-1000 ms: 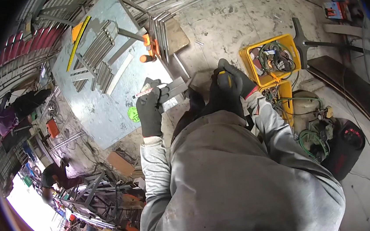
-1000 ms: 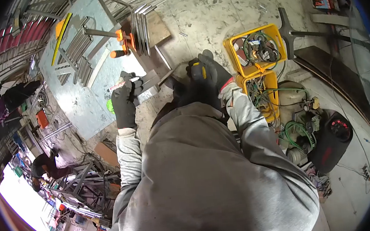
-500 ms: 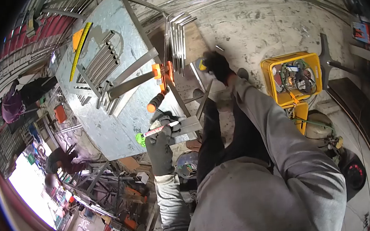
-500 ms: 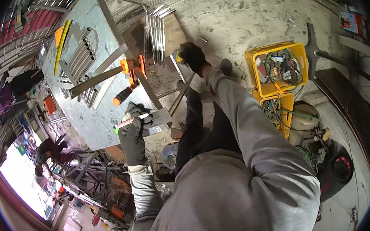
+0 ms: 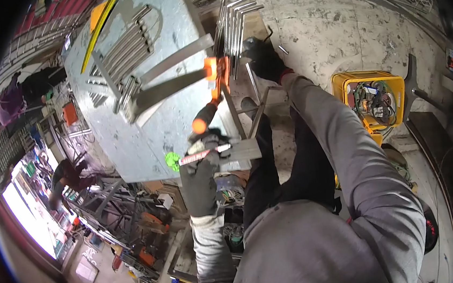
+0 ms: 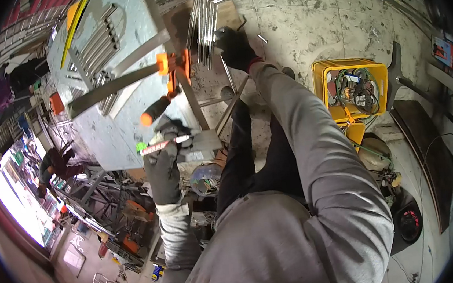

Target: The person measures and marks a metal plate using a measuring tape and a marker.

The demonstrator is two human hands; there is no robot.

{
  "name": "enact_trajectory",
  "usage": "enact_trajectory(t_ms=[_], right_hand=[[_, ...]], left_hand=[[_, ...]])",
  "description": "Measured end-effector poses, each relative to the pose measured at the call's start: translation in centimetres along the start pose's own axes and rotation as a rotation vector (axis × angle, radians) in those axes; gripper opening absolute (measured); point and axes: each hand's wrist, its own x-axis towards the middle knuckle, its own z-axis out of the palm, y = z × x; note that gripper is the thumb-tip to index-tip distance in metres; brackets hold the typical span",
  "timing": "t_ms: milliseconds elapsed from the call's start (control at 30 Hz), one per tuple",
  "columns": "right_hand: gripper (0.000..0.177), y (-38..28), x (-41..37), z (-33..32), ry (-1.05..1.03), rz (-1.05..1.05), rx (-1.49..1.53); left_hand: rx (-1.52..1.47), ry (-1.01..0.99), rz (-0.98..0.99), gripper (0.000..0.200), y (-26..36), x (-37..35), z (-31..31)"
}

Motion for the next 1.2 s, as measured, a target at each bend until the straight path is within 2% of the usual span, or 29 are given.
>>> enact_trajectory(t_ms=[33, 67, 100, 133, 167, 200, 233, 267, 333, 367, 400, 433, 467, 533, 567, 600, 667, 767, 933, 1000, 1200], right_hand=[[0.044, -0.6, -0.5, -0.5, 0.111, -0.023, 0.071], [0.047, -1.8, -2.0, -1.3, 0.207, 0.039, 0.1], [0.046, -3.5, -3.3, -3.5, 0.198, 0.117, 0.28], [0.046, -5.0, -4.7, -5.4, 0.186, 0.196, 0.454], [0.046, -6.1, -6.9, -6.0, 0.163, 0.186, 0.462], [0.044, -6.5, -8.9, -6.4, 0.07, 0.325, 0.644], [0.042, -7.1, -10.3, -7.6, -0.023, 0.465, 0.813], [0.041, -10.6, -10.9, -12.1, -0.049, 0.858, 1.42], [0.044, -14.3, -13.0, -16.9, -0.14, 0.984, 1.516], [0.044, -15.8, -14.1, -18.1, -0.139, 0.975, 1.499], [0.047, -17.1, -15.4, -19.0, -0.132, 0.968, 1.644], [0.05, -18.0, -16.0, -19.7, -0.123, 0.951, 1.79], [0.05, -18.6, -16.1, -20.3, -0.121, 0.937, 1.778], [0.051, -20.5, -15.6, -21.3, -0.18, 0.894, 1.81], [0.047, -21.7, -15.3, -21.6, -0.116, 0.944, 1.651], [0.047, -22.4, -14.7, -21.7, -0.12, 0.93, 1.647], [0.045, -23.2, -13.8, -21.8, -0.106, 0.98, 1.623], [0.049, -22.8, -13.1, -20.7, -0.107, 0.936, 1.502], [0.06, -23.3, -11.4, -20.9, -0.118, 0.959, 1.35], [0.064, -23.6, -10.8, -21.4, -0.156, 0.943, 1.282], [0.052, -22.5, -10.8, -20.0, -0.138, 0.846, 1.308]], left_hand=[[0.073, -0.001, 0.103, 0.045, 0.1, 0.0, 0.2], [0.149, 0.002, 0.194, 0.043, 0.1, 0.0, 0.1], [0.406, 0.054, 0.569, 0.028, 0.3, 0.7, -0.3], [0.664, 0.1, 0.945, 0.023, 0.5, 1.3, -0.8], [0.088, -0.029, 0.632, 0.024, 1.3, 0.4, -0.8], [-0.484, -0.153, 0.313, 0.025, 2.6, 0.1, -0.7], [-0.881, -0.262, 0.2, 0.028, 3.2, 0.5, -1.4], [-0.63, -0.184, 0.306, 0.034, 3.8, 0.1, -2.9], [-0.601, -0.063, 0.345, 0.04, 1.9, -0.2, -6.5], [-0.747, 0.022, 0.328, 0.04, 2.1, -0.6, -7.4], [-0.89, 0.107, 0.306, 0.04, 2.2, -1.1, -8.5], [-1.013, -0.016, 0.347, 0.038, 0.8, -1.0, -10.3], [-1.25, -0.125, 0.429, 0.036, -0.7, -0.7, -11.6], [-1.09, -0.063, 0.333, 0.038, -2.4, -0.2, -14.2], [-1.095, -0.059, 0.346, 0.038, -3.5, 0.0, -15.0], [-1.088, -0.085, 0.302, 0.038, -4.4, 0.1, -15.5], [-1.062, -0.157, 0.283, 0.041, -6.9, 1.0, -15.6], [-0.959, -0.092, 0.215, 0.048, -6.9, 0.8, -14.1], [-0.905, -0.161, 0.287, 0.041, -5.9, -0.2, -13.0], [-0.863, -0.114, 0.291, 0.042, -5.6, -0.2, -12.8], [-0.805, -0.121, 0.323, 0.039, -6.1, 1.9, -13.8]])
